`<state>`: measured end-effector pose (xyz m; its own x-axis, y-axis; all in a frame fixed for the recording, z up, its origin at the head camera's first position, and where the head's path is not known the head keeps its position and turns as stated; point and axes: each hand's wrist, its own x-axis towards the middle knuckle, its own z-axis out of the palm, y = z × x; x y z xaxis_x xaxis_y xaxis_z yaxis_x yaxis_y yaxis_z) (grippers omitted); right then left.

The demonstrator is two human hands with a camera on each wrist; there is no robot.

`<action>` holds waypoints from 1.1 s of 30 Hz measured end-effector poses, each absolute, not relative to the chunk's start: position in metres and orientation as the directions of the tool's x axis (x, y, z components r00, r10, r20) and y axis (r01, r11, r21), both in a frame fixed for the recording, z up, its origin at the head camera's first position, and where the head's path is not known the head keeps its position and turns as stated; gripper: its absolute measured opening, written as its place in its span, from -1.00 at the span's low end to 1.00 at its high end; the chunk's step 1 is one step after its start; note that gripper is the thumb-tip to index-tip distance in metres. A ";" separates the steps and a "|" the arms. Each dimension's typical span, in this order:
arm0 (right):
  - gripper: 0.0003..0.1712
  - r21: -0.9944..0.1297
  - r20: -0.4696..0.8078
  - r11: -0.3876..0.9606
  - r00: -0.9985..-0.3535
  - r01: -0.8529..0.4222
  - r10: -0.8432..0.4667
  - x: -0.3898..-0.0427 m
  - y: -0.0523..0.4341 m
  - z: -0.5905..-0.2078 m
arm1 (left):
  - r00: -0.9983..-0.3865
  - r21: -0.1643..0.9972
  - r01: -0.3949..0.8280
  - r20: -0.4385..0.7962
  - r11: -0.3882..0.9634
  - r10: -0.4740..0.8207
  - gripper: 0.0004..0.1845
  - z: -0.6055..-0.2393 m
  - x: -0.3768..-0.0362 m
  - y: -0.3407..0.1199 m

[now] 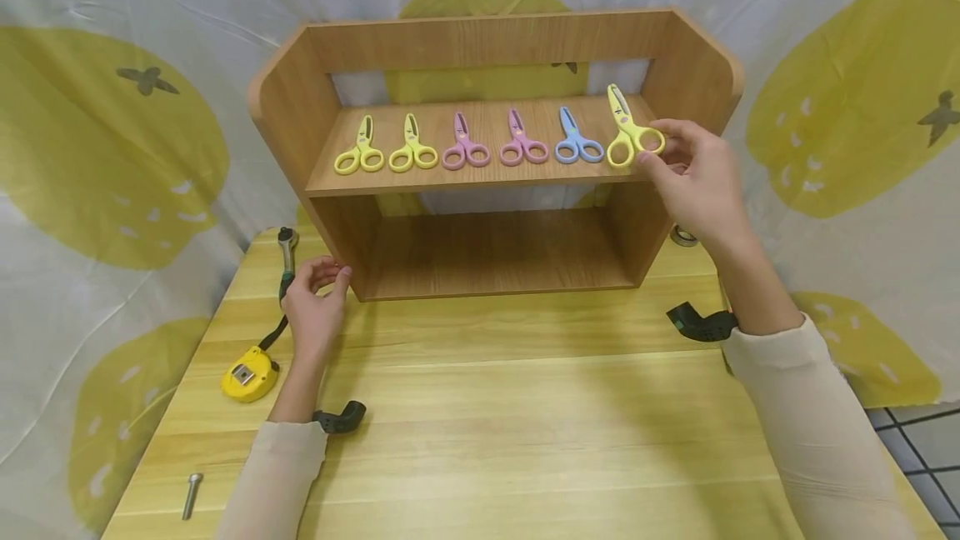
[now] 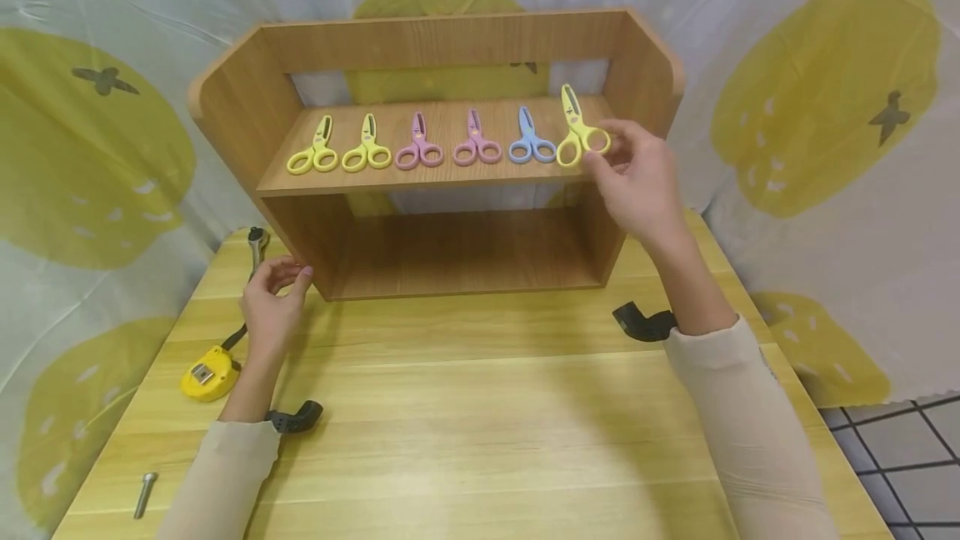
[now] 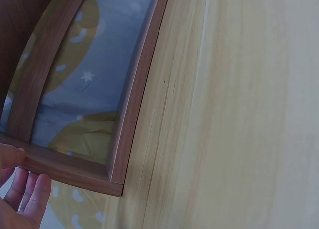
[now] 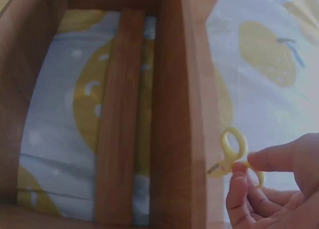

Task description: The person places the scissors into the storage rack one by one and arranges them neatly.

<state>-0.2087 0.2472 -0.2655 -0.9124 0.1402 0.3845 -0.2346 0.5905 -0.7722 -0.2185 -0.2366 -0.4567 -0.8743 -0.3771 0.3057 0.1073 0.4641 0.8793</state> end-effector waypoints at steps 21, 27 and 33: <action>-0.43 -0.628 0.281 0.777 -0.944 -0.044 0.173 -0.233 0.248 -0.269 | -0.875 0.883 0.098 0.297 0.459 -0.384 -0.68 -0.458 -0.218 -0.237; -0.42 -0.585 0.296 0.809 -0.944 -0.059 0.145 -0.235 0.248 -0.270 | -0.874 0.882 0.095 0.296 0.461 -0.386 -0.69 -0.457 -0.218 -0.237; -0.37 -0.591 0.285 0.804 -0.949 -0.065 0.133 -0.234 0.250 -0.270 | -0.879 0.880 0.088 0.289 0.466 -0.379 -0.68 -0.458 -0.217 -0.238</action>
<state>-0.2338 0.2497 -0.2701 -0.9493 0.1331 0.2849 -0.0647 0.8041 -0.5910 -0.2172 -0.2378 -0.4579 -0.8794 -0.3787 0.2887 0.0882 0.4662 0.8803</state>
